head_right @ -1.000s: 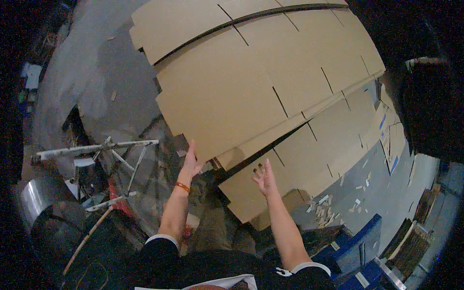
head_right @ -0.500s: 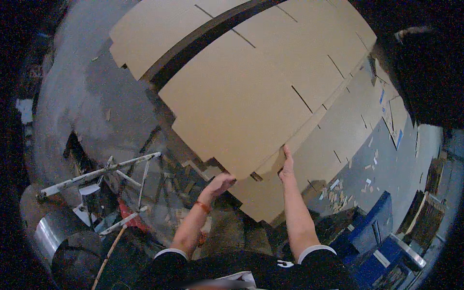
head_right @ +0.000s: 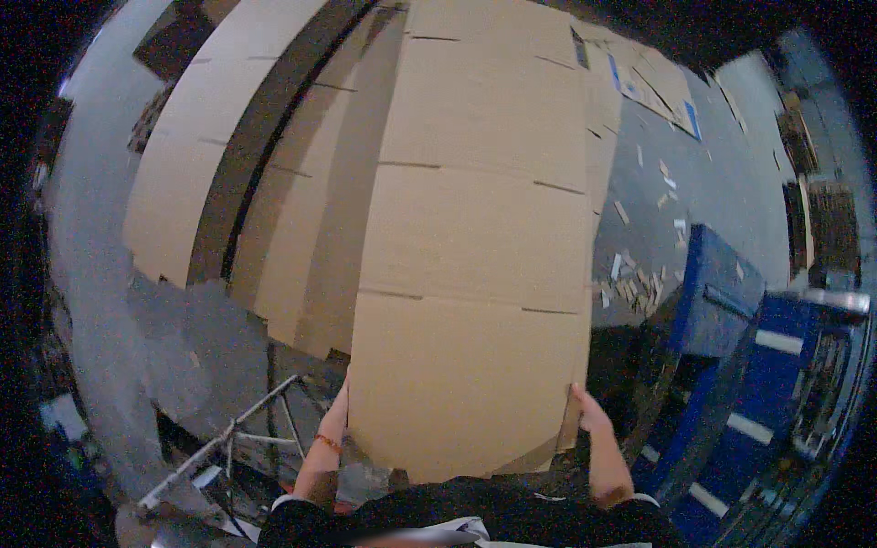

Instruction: The person repeatedly picks up flat cardboard sheets from a machine table and stacks them on the floor. The person handles the sheets one at a time, aligning them into a growing pile.

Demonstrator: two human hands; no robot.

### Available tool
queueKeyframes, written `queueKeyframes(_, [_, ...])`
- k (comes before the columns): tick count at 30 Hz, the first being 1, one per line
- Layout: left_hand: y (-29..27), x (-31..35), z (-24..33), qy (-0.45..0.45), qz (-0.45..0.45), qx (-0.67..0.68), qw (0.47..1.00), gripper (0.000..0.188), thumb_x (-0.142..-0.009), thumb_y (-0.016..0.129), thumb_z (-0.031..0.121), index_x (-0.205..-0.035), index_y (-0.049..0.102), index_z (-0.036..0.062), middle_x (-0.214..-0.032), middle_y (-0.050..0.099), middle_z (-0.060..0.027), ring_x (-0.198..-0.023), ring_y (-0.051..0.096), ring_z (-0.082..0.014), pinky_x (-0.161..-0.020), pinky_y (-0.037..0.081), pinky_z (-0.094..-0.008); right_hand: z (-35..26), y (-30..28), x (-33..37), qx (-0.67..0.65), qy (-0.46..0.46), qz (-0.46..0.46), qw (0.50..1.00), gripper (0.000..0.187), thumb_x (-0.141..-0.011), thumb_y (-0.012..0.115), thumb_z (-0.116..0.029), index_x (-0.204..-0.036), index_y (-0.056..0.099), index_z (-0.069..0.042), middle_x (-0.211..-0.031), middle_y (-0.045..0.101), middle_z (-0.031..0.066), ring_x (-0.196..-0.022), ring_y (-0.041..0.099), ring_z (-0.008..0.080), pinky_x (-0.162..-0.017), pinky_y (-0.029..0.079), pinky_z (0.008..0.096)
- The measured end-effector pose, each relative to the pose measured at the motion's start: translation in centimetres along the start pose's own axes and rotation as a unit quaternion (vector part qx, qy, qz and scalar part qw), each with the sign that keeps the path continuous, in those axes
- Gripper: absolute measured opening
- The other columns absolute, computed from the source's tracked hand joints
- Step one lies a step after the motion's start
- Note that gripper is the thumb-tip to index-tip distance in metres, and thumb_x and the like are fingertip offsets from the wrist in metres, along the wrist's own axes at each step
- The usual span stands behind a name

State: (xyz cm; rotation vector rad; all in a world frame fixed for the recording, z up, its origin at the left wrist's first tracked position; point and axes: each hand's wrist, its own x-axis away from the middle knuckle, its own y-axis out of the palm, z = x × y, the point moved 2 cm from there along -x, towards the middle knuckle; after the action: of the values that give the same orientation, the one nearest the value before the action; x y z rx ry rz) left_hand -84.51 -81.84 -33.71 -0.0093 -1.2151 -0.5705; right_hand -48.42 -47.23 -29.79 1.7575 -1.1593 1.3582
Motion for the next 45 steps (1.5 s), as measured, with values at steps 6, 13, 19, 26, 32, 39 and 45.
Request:
queueKeyframes(6, [1.2, 7.1, 0.5, -0.001, 0.037, -0.180, 0.983, 0.072, -0.087, 0.029, 0.062, -0.132, 0.038, 0.0062, -0.132, 0.041, -0.0096, -0.119, 0.039, -0.0222, -0.098, 0.032, -0.0368, 7.4, 2.6, -3.6, -0.105, 0.050, -0.062, 0.991, 0.072, -0.083, 0.041, -0.062, -0.132, 0.038, -0.009, -0.133, 0.041, 0.0099, -0.121, 0.039, 0.0257, -0.099, 0.033, 0.0419])
queueKeyframes(13, [8.8, 13.0, 2.6, 0.107, 0.104, -0.360, 0.921, 0.056, -0.089, 0.040, 0.046, -0.119, 0.047, -0.0007, -0.116, 0.053, -0.0120, -0.108, 0.048, -0.0213, -0.090, 0.037, -0.0326, 10.4, 5.9, -9.9, 0.006, -0.068, -0.092, 0.993, 0.076, -0.083, 0.036, -0.063, -0.133, 0.035, -0.006, -0.135, 0.037, 0.0144, -0.123, 0.037, 0.0284, -0.100, 0.031, 0.0401])
queueKeyframes(19, [17.6, 15.4, -4.5, 0.130, 0.077, -0.569, 0.808, 0.059, -0.075, 0.063, 0.038, -0.111, 0.048, -0.0062, -0.104, 0.056, -0.0204, -0.100, 0.053, -0.0299, -0.085, 0.042, -0.0359, 12.5, 1.9, -11.5, 0.562, -0.164, 0.232, 0.777, 0.068, -0.090, 0.025, -0.055, -0.132, 0.034, -0.002, -0.134, 0.037, 0.0213, -0.121, 0.038, 0.0342, -0.100, 0.030, 0.0380])
queueKeyframes(26, [28.7, 15.8, -9.9, 0.247, -0.107, -0.672, 0.690, 0.078, -0.069, 0.067, 0.050, -0.117, 0.043, -0.0053, -0.111, 0.052, -0.0225, -0.102, 0.053, -0.0335, -0.087, 0.043, -0.0387, 4.4, 0.7, 1.8, 0.030, -0.176, -0.090, 0.980, 0.066, -0.091, 0.026, -0.054, -0.128, 0.041, 0.000, -0.123, 0.049, 0.0162, -0.115, 0.045, 0.0232, -0.096, 0.034, 0.0339])
queueKeyframes(32, [33.4, 13.5, -12.2, 0.219, -0.166, -0.559, 0.782, 0.078, -0.075, 0.063, 0.047, -0.127, 0.030, -0.0018, -0.117, 0.050, -0.0221, -0.099, 0.056, -0.0332, -0.086, 0.045, -0.0391, -1.0, -2.7, 13.6, 0.126, -0.459, 0.011, 0.879, 0.071, -0.089, 0.043, -0.046, -0.138, 0.017, 0.000, -0.130, 0.042, 0.0185, -0.117, 0.043, 0.0276, -0.096, 0.035, 0.0326])
queueKeyframes(39, [33.4, 10.8, -13.3, 0.209, -0.275, -0.610, 0.714, 0.085, -0.078, 0.061, 0.041, -0.135, 0.015, -0.0029, -0.113, 0.049, -0.0300, -0.106, 0.050, -0.0411, -0.088, 0.042, -0.0421, -1.8, -1.5, 13.8, 0.336, -0.394, 0.203, 0.831, 0.097, -0.072, 0.065, -0.045, -0.138, 0.011, 0.000, -0.131, 0.034, 0.0270, -0.113, 0.044, 0.0394, -0.090, 0.040, 0.0426])
queueKeyframes(45, [32.3, 8.9, -11.1, 0.099, -0.411, -0.644, 0.638, 0.076, -0.081, 0.057, 0.035, -0.133, 0.019, -0.0055, -0.118, 0.047, -0.0282, -0.108, 0.049, -0.0386, -0.092, 0.040, -0.0395, -0.8, 0.9, 15.4, 0.450, -0.322, 0.274, 0.786, 0.111, -0.063, 0.071, -0.046, -0.138, 0.005, 0.000, -0.140, 0.017, 0.0243, -0.122, 0.030, 0.0415, -0.093, 0.035, 0.0479])
